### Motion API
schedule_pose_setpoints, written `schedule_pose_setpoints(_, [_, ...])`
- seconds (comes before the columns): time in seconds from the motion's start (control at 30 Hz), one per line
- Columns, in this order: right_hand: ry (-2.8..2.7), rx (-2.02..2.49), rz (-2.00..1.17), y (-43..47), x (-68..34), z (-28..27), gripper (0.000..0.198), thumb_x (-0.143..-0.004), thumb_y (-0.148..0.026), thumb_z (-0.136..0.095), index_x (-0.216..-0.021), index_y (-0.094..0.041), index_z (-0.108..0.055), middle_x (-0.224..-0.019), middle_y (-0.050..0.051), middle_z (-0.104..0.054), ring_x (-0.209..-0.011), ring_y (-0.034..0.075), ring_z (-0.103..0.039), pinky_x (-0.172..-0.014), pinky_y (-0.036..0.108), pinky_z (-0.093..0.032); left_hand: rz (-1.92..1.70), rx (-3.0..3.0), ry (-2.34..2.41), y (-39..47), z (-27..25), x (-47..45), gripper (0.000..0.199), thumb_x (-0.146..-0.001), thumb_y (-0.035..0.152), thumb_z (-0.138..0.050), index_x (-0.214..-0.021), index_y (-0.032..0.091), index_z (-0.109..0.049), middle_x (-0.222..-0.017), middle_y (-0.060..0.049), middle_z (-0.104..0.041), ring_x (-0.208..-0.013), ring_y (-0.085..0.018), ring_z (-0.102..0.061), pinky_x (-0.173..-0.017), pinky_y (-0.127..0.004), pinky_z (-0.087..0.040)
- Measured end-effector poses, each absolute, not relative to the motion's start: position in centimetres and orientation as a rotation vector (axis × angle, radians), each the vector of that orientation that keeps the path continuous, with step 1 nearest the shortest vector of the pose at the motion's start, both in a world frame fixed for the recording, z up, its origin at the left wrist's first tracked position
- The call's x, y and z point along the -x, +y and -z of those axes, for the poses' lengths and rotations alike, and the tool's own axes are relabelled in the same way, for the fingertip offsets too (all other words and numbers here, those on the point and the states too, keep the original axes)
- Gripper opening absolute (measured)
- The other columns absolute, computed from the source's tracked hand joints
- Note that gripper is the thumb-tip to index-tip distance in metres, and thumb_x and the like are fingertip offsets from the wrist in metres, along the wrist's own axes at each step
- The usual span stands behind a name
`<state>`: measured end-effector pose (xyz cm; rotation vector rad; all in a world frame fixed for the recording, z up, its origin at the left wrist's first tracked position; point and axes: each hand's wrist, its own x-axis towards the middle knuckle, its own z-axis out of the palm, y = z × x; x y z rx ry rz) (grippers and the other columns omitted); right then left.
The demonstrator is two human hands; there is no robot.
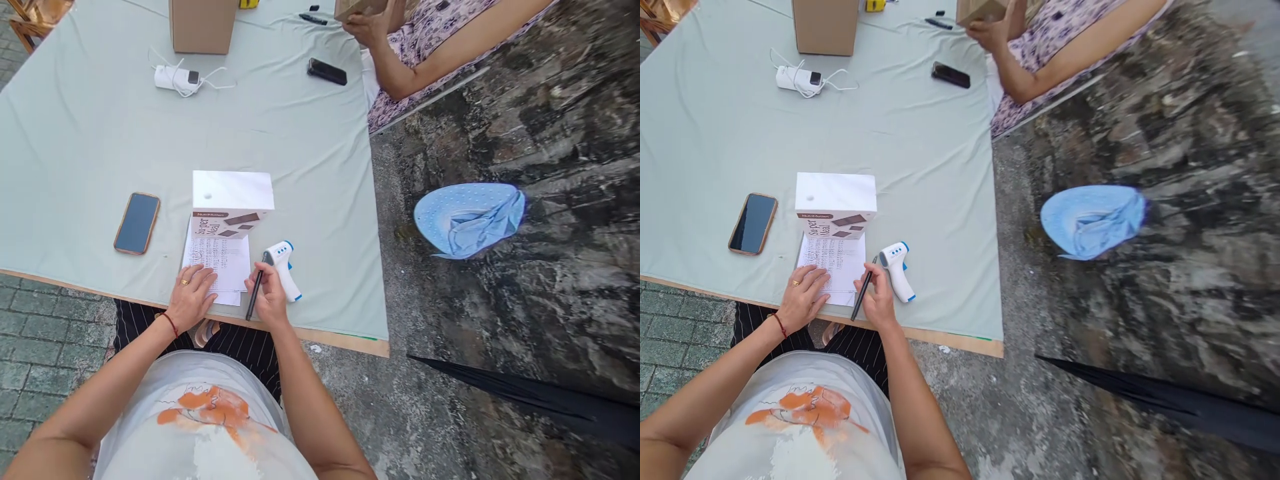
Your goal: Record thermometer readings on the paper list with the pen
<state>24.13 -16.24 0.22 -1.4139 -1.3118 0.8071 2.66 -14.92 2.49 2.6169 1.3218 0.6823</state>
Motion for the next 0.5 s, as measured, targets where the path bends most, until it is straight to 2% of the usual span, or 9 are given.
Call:
schedule_pose_setpoints(0.07, [-1.281,1.426,-0.788,-16.6,-23.4,-0.5,0.027,-0.092,-0.039,-0.052,-0.114,-0.024,-0.061,-0.084,0.002,-0.062,-0.074,0.017,-0.058,-0.073,0.033,-0.052,-0.651,-2.656,1.309,-15.2,-2.5,-3.1,0.033,-0.096,0.030,-0.050,-0.124,0.017,-0.062,-0.126,-0.010,-0.066,-0.121,-0.029,-0.054,-0.107,-0.048,-0.040])
schedule_pose_setpoints(0.17, [-1.296,1.384,-0.802,-16.3,-22.2,-1.0,0.033,-0.097,-0.039,-0.041,-0.115,-0.024,-0.063,-0.093,0.004,-0.065,-0.078,0.017,-0.061,-0.074,0.034,-0.052,-0.578,-2.701,1.316,-15.4,-2.5,-3.4,0.032,-0.097,0.029,-0.050,-0.125,0.018,-0.063,-0.131,-0.008,-0.066,-0.119,-0.027,-0.056,-0.106,-0.047,-0.040])
schedule_pose_setpoints(0.27, [-1.271,1.381,-0.842,-15.6,-21.4,-1.0,0.027,-0.092,-0.036,-0.047,-0.108,-0.022,-0.065,-0.098,0.005,-0.068,-0.082,0.018,-0.064,-0.076,0.034,-0.054,-0.519,-2.733,1.298,-15.5,-2.4,-3.4,0.033,-0.097,0.029,-0.050,-0.126,0.019,-0.063,-0.133,-0.007,-0.065,-0.121,-0.026,-0.056,-0.108,-0.049,-0.037])
schedule_pose_setpoints(0.4, [-1.199,1.515,-0.772,-14.7,-20.6,-0.1,0.011,-0.079,-0.031,-0.056,-0.083,-0.022,-0.061,-0.075,0.000,-0.065,-0.068,0.017,-0.061,-0.069,0.032,-0.053,-0.442,-2.745,1.282,-15.6,-2.4,-3.5,0.035,-0.097,0.028,-0.049,-0.129,0.021,-0.062,-0.136,-0.008,-0.063,-0.124,-0.026,-0.056,-0.112,-0.052,-0.034])
schedule_pose_setpoints(0.5, [-1.201,1.589,-0.692,-14.4,-20.2,0.5,0.009,-0.075,-0.031,-0.053,-0.072,-0.023,-0.056,-0.065,-0.002,-0.061,-0.060,0.016,-0.056,-0.064,0.031,-0.051,-0.407,-2.751,1.295,-15.6,-2.4,-3.7,0.035,-0.097,0.029,-0.048,-0.129,0.021,-0.062,-0.136,-0.007,-0.063,-0.125,-0.027,-0.056,-0.114,-0.054,-0.033])
